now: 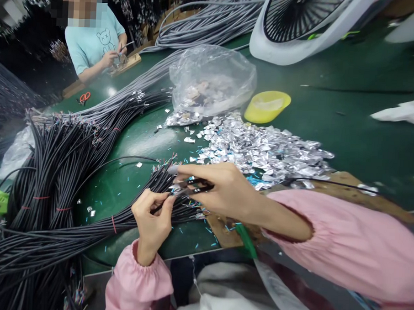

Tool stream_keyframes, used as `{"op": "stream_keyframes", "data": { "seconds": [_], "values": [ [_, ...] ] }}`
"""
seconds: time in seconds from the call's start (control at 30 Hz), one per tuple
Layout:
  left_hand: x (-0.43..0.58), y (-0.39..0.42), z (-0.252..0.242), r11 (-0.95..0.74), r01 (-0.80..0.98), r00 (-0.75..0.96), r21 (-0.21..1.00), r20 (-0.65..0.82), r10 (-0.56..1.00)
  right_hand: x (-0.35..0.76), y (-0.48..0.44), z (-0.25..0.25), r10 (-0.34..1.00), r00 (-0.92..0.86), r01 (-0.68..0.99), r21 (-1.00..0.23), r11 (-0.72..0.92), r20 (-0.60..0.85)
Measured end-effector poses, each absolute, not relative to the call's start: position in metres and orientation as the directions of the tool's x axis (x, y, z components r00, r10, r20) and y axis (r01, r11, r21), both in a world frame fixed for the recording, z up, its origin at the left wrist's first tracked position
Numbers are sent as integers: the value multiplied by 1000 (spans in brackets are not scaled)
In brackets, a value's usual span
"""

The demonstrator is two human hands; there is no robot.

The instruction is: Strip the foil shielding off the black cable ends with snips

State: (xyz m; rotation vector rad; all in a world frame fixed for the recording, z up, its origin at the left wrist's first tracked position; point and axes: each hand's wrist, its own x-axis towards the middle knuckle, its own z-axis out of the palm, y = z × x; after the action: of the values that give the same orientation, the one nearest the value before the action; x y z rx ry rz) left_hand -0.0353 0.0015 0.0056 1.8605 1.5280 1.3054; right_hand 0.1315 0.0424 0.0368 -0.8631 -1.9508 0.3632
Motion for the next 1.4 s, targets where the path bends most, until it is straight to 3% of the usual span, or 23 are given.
{"op": "stream_keyframes", "data": {
  "seconds": [0.27,0.5,0.67,0.9,1.07,1.2,1.4],
  "values": [
    [-36,1,1,-326,527,-19,785,394,919,132,41,33,700,-340,400,-577,712,629],
    [-35,1,-2,-375,576,20,726,446,895,130,40,33,746,-405,399,-632,664,528],
    [-33,1,-3,-382,575,-9,723,473,881,128,39,35,787,-328,390,-683,617,523],
    [-31,0,-2,-409,695,39,591,537,843,126,40,33,796,-366,442,-663,604,482],
    [-35,2,-4,-450,615,97,648,504,858,128,45,38,866,-388,417,-777,471,316],
    [-42,3,-3,-449,555,207,701,406,890,130,51,40,810,-533,340,-816,468,242],
    [-49,3,3,-428,516,169,742,402,900,131,57,37,836,-519,156,-942,298,178]
  ]
}}
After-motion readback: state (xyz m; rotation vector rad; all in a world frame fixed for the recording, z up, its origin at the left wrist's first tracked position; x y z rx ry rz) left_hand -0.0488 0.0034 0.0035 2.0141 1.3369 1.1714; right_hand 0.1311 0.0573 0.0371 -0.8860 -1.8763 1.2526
